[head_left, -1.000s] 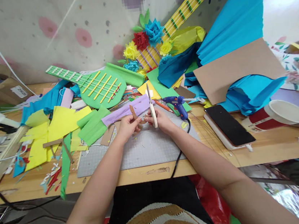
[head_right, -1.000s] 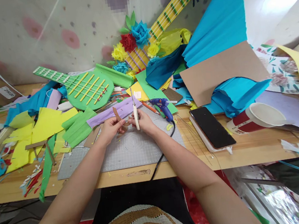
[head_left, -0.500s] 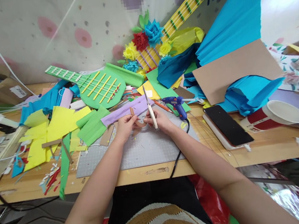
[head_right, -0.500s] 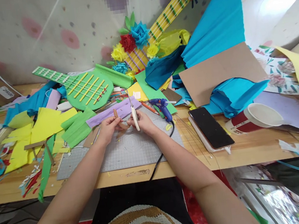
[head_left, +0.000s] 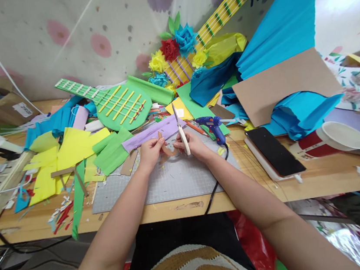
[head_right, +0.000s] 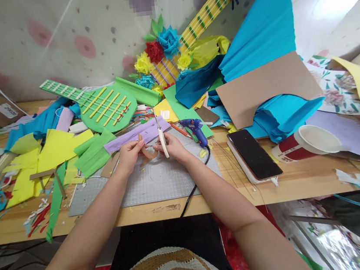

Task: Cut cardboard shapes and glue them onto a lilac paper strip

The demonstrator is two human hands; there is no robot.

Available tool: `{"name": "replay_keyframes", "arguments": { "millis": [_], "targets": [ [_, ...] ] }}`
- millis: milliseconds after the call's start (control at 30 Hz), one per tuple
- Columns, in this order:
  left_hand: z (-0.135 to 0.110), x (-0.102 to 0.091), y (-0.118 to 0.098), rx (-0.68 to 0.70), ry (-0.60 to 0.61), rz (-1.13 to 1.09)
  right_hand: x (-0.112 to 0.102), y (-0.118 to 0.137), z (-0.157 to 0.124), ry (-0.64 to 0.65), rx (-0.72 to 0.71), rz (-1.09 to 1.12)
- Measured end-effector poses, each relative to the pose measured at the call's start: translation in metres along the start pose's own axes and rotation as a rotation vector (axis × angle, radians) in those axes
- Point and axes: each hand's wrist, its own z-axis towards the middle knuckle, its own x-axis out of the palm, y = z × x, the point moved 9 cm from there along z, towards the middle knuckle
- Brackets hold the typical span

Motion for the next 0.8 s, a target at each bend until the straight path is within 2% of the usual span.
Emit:
{"name": "replay_keyframes", "arguments": {
  "millis": [200, 333, 467, 667, 800],
  "targets": [
    [-0.003, 0.010, 0.006, -0.134, 0.058, -0.101, -0.017, -0.003, 0.008, -0.143, -0.062, -0.015],
    [-0.004, 0.015, 0.001, -0.096, 0.125, -0.115, -0.013, -0.003, 0.005, -0.107, -0.015, 0.044],
    [-0.005, 0.012, -0.002, -0.100, 0.110, -0.121, -0.009, -0.002, 0.002, -0.073, 0.007, 0.090],
    [-0.004, 0.010, 0.000, -0.090, 0.104, -0.079, -0.008, 0.002, 0.000, -0.042, -0.007, 0.026],
    [-0.004, 0.014, 0.003, -0.089, 0.143, -0.043, -0.010, 0.002, 0.000, -0.048, -0.031, -0.032]
  ]
}}
